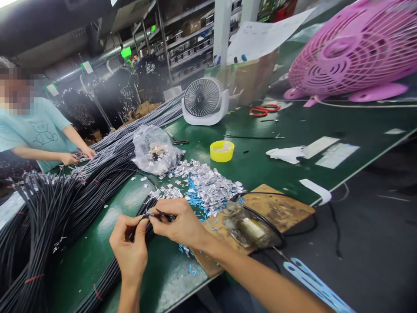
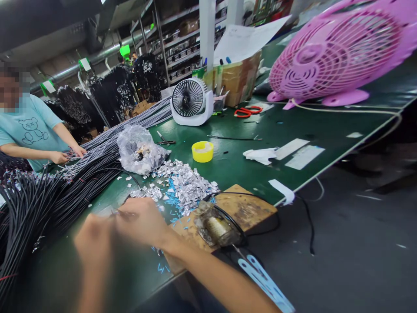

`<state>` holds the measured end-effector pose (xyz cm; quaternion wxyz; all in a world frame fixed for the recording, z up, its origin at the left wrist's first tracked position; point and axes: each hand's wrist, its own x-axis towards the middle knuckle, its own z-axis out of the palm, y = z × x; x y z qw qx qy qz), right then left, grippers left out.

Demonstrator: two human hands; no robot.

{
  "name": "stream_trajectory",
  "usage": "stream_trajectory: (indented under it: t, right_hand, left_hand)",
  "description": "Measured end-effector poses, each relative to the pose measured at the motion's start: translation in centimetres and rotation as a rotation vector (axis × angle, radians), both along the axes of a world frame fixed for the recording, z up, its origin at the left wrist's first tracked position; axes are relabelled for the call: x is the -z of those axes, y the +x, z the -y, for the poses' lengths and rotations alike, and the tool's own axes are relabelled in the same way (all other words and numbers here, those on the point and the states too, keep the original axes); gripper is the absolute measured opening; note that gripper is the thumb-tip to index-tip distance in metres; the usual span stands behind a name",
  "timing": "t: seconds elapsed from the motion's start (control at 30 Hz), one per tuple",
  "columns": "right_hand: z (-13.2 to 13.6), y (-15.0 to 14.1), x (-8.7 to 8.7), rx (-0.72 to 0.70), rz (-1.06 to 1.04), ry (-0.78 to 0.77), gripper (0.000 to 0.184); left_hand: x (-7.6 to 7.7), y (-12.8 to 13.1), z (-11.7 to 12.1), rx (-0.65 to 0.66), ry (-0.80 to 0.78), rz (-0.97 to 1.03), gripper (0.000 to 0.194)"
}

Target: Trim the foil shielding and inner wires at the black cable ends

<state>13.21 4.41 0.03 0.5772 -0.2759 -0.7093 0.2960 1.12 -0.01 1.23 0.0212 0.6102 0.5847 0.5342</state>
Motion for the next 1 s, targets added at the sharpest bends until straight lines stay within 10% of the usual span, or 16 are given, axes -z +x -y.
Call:
stream_trajectory:
  t: [0.17, 0.43, 1.0]
  right_hand:
    - [0.0, 0.2, -0.3, 0.032, -0.021, -0.027, 0.020]
    - [-1.4, 1.6, -1.0, 0.187, -0.667, -0.380, 0.025]
    - [-0.6, 3.5, 0.6, 0.221, -0.015, -0.218, 0.031]
  left_hand:
    - [0.0, -0.6, -0.4, -0.090, -0.106, -0.027, 0.021]
    - [0.9, -0.7, -1.7, 0.122, -0.636, -0.332, 0.019]
    - [3.1, -1.3, -2.3, -0.123, -0.383, -0.741, 0.017]
